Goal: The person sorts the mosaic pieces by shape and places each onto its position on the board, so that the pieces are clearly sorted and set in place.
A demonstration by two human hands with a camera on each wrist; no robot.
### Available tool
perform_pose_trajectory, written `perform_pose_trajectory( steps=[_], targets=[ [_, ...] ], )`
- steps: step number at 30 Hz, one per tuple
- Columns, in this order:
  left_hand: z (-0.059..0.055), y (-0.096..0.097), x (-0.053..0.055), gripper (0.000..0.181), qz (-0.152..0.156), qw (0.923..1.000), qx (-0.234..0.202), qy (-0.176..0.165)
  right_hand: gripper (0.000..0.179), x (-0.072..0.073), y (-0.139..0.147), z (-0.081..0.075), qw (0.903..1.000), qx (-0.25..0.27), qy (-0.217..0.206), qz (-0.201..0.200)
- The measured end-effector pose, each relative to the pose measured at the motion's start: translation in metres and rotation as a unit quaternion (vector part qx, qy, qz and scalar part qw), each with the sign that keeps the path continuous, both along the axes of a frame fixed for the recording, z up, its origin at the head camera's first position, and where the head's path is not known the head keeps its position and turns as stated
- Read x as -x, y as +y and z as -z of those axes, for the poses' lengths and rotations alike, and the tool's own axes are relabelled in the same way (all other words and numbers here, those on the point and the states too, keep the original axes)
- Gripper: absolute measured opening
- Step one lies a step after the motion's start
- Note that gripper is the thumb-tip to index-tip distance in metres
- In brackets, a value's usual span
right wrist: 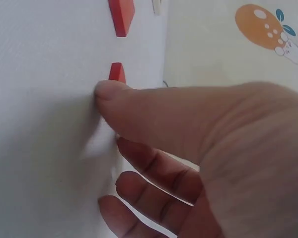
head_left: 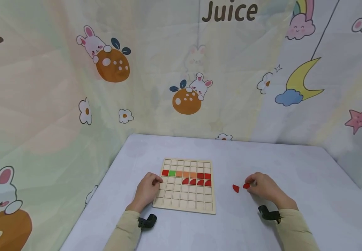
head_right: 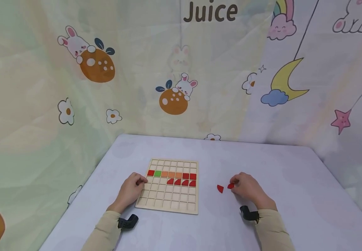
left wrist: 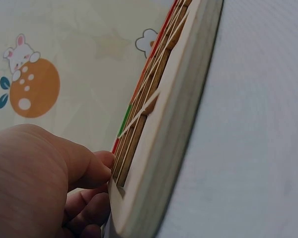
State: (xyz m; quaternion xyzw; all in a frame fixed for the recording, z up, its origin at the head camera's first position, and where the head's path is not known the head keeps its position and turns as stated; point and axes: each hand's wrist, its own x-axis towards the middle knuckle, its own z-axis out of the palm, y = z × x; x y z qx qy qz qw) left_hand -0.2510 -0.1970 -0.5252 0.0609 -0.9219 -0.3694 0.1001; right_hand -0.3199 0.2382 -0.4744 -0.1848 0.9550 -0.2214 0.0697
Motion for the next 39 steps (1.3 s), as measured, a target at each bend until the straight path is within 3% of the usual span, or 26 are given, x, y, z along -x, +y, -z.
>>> perform_pose_trajectory(
  steps=[6,11,22,31,39],
  targets=[
    [0.001,-0.001,0.001,0.014,0.002,1.0,0.001,0.003,0.018,0.0,0.0,0.003,0.9999,0.008,0.009,0.011],
    [0.001,-0.002,0.001,0.015,0.002,1.0,-0.001,0.002,0.02,0.0,-0.005,0.007,0.999,0.008,0.04,0.02],
    [0.0,-0.001,0.0,0.014,0.002,1.0,0.001,0.002,0.027,0.003,-0.052,0.009,0.9969,-0.002,0.054,0.057],
    [-0.001,0.0,0.001,0.014,-0.001,1.0,0.0,0.006,0.022,0.008,-0.105,-0.001,0.9979,0.008,0.063,0.006],
    [0.001,0.0,0.001,0.015,0.001,1.0,-0.004,0.001,0.022,0.008,-0.148,0.002,0.9966,0.013,0.077,-0.025]
  ],
)
